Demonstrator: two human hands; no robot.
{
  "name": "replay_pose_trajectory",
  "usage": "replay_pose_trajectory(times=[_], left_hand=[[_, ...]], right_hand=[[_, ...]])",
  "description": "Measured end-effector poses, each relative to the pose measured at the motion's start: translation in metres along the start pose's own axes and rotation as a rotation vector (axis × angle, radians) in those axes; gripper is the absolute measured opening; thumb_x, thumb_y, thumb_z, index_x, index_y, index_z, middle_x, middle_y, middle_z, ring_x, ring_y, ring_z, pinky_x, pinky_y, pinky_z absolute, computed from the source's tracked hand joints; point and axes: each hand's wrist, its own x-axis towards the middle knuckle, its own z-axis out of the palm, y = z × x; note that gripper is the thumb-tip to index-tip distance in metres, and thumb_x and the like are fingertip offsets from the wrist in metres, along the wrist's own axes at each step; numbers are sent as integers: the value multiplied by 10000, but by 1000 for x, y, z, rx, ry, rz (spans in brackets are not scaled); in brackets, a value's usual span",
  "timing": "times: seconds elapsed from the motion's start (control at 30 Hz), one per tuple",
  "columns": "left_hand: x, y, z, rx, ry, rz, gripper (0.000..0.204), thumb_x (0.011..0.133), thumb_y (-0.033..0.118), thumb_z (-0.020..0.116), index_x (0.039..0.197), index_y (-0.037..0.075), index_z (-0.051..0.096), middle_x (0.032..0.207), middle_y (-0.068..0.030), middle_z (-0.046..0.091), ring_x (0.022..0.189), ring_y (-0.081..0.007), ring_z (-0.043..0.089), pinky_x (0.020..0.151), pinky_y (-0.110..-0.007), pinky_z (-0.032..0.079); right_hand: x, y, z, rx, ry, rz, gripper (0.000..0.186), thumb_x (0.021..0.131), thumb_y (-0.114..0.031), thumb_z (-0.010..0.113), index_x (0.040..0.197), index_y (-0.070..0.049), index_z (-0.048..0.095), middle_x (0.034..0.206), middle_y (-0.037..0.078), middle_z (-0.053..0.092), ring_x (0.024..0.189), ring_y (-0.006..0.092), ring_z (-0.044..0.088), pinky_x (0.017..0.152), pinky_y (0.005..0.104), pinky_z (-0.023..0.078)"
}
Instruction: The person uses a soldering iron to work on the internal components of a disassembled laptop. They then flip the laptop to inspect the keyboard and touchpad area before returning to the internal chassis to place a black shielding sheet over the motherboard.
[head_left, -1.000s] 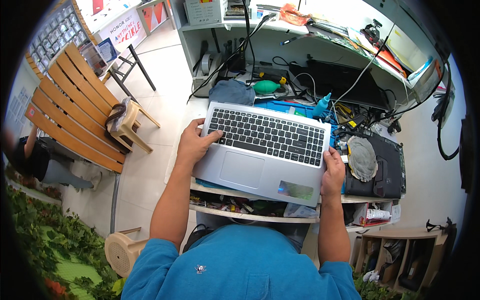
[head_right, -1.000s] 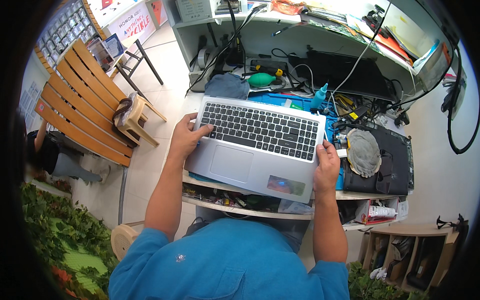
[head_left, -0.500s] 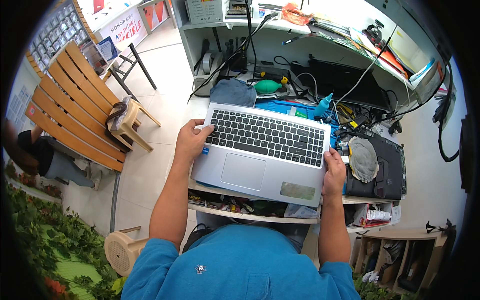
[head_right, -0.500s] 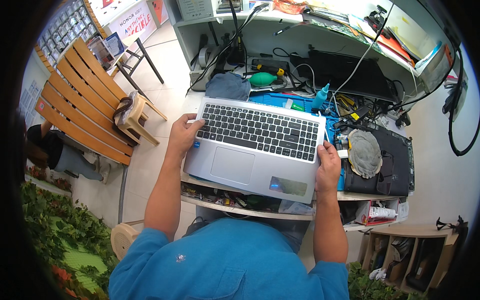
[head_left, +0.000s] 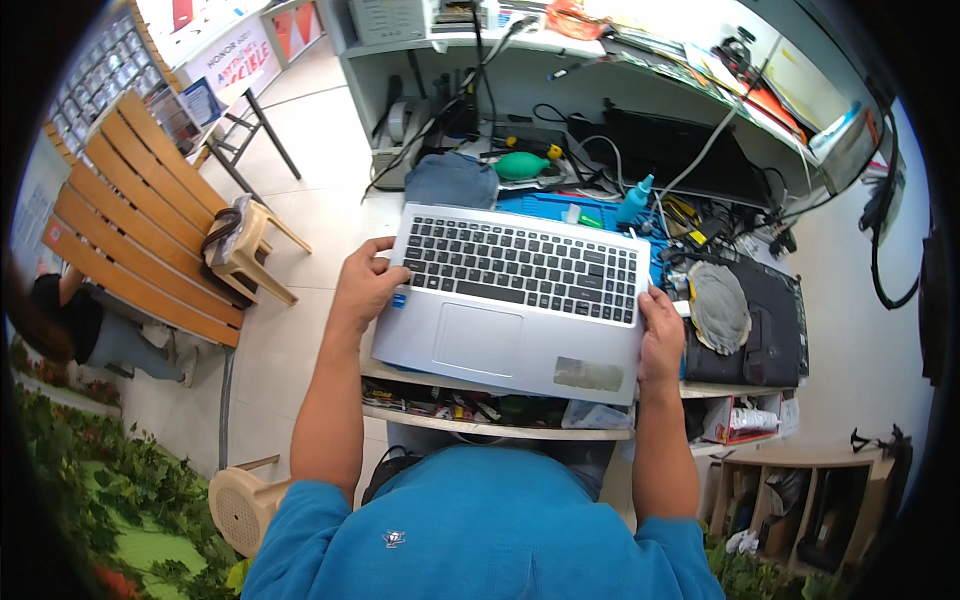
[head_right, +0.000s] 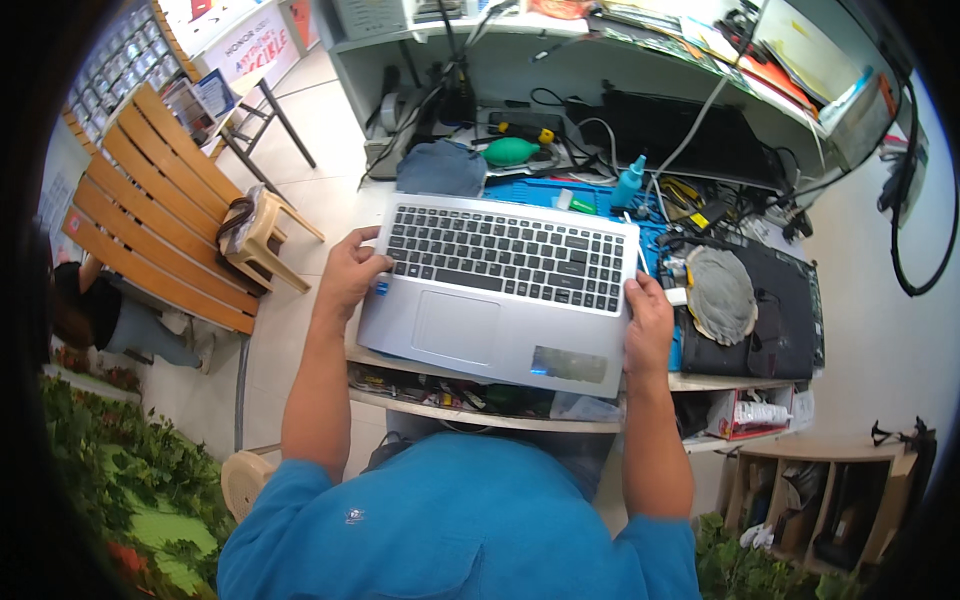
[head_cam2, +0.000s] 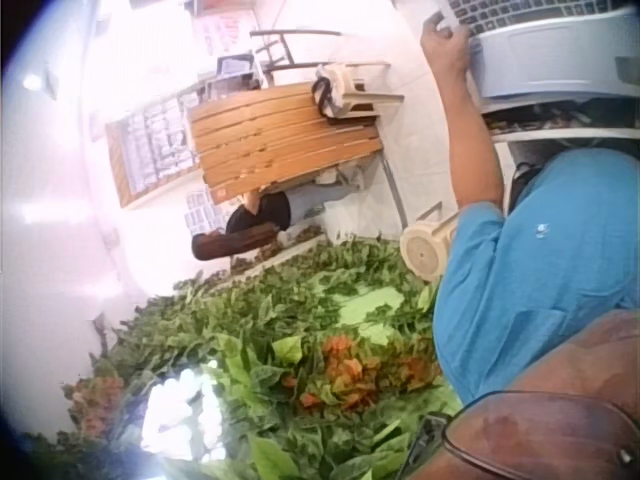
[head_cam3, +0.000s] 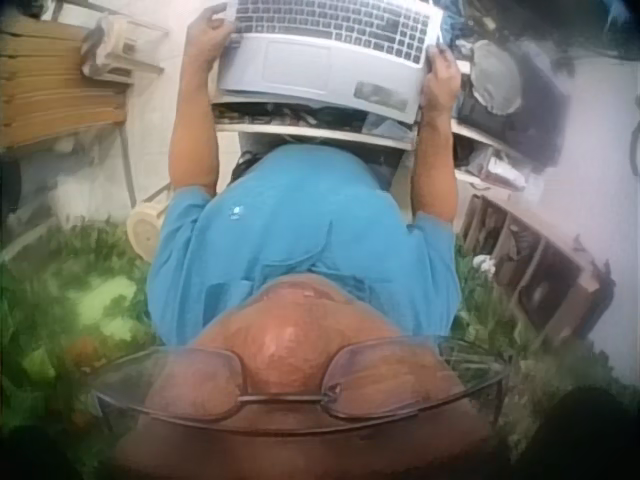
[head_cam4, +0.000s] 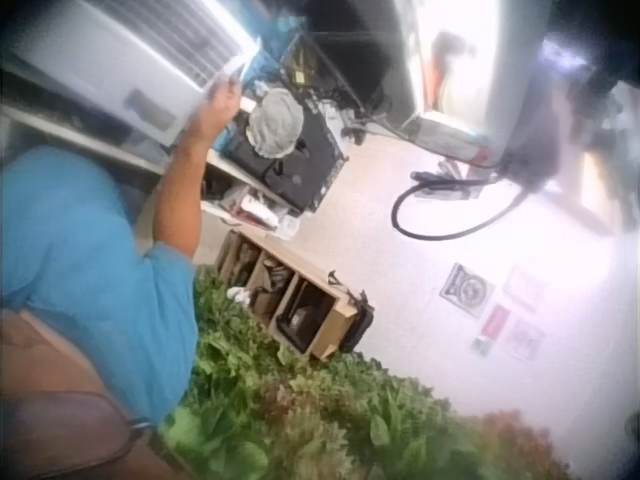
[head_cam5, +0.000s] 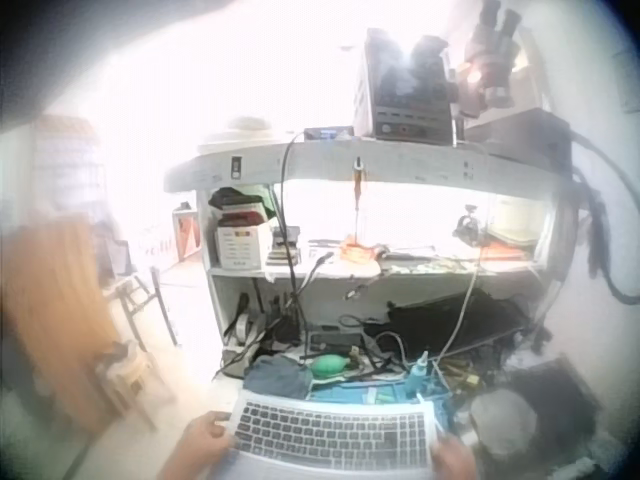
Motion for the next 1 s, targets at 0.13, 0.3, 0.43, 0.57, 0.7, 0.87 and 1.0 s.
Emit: replay_pose_trajectory(times=[0.13, 0.3, 0.43, 0.57, 0.7, 0.87, 1.0], left_hand=[[1, -3, -1, -67, 18, -22, 622, 899, 49, 772, 1464, -143, 596, 1000, -145, 821, 865, -151, 746, 781, -270, 560], [-3, 2, 2, -171, -39, 68, 651, 917, 38, 735, 1509, -168, 563, 1188, -201, 810, 1039, -197, 776, 942, -288, 592], [-8, 4, -3, -182, -1, 69, 651, 928, 63, 708, 1519, -169, 567, 1203, -188, 801, 1059, -186, 766, 990, -273, 569], [-14, 15, -4, -130, 10, 64, 641, 935, 77, 692, 1512, -175, 577, 1216, -181, 793, 1059, -182, 759, 1006, -273, 560], [-18, 18, -4, -135, 11, 57, 652, 944, 62, 680, 1531, -189, 544, 1221, -196, 792, 1080, -194, 762, 1019, -280, 560], [-20, 15, -4, -157, 16, 106, 657, 960, 38, 686, 1544, -206, 510, 1216, -223, 790, 1092, -197, 767, 1010, -287, 572], [-31, 15, -1, -156, 41, 146, 646, 968, 5, 692, 1548, -206, 502, 1246, -237, 782, 1105, -196, 771, 995, -295, 587]], right_hand=[[0, -2, 6, 30, 29, 76, 325, 1128, -103, 607, 1371, 109, 641, 1231, 158, 792, 1077, 184, 766, 1005, 302, 574], [1, -2, 0, -52, 29, 85, 328, 1108, -107, 664, 1362, 97, 623, 1222, 154, 793, 1080, 185, 768, 993, 306, 582], [-9, -23, 26, -56, -91, 125, 728, 903, 9, 859, 1479, 156, 438, 1280, 234, 754, 1135, 243, 762, 1043, 360, 598], [-11, -33, 34, -137, -78, 184, 793, 870, 10, 887, 1494, 156, 421, 1324, 247, 718, 1185, 264, 750, 1056, 383, 608], [-12, -34, 36, -196, -94, 193, 794, 867, 5, 895, 1489, 155, 426, 1332, 246, 710, 1189, 262, 748, 1052, 380, 611], [-8, -29, 33, -317, -101, 168, 884, 848, -169, 967, 1489, 150, 449, 1328, 250, 724, 1193, 264, 749, 1036, 371, 606], [-7, -36, 43, -679, -89, 105, 1033, 776, -446, 1023, 1467, 126, 512, 1338, 253, 735, 1195, 311, 759, 1048, 397, 595]])
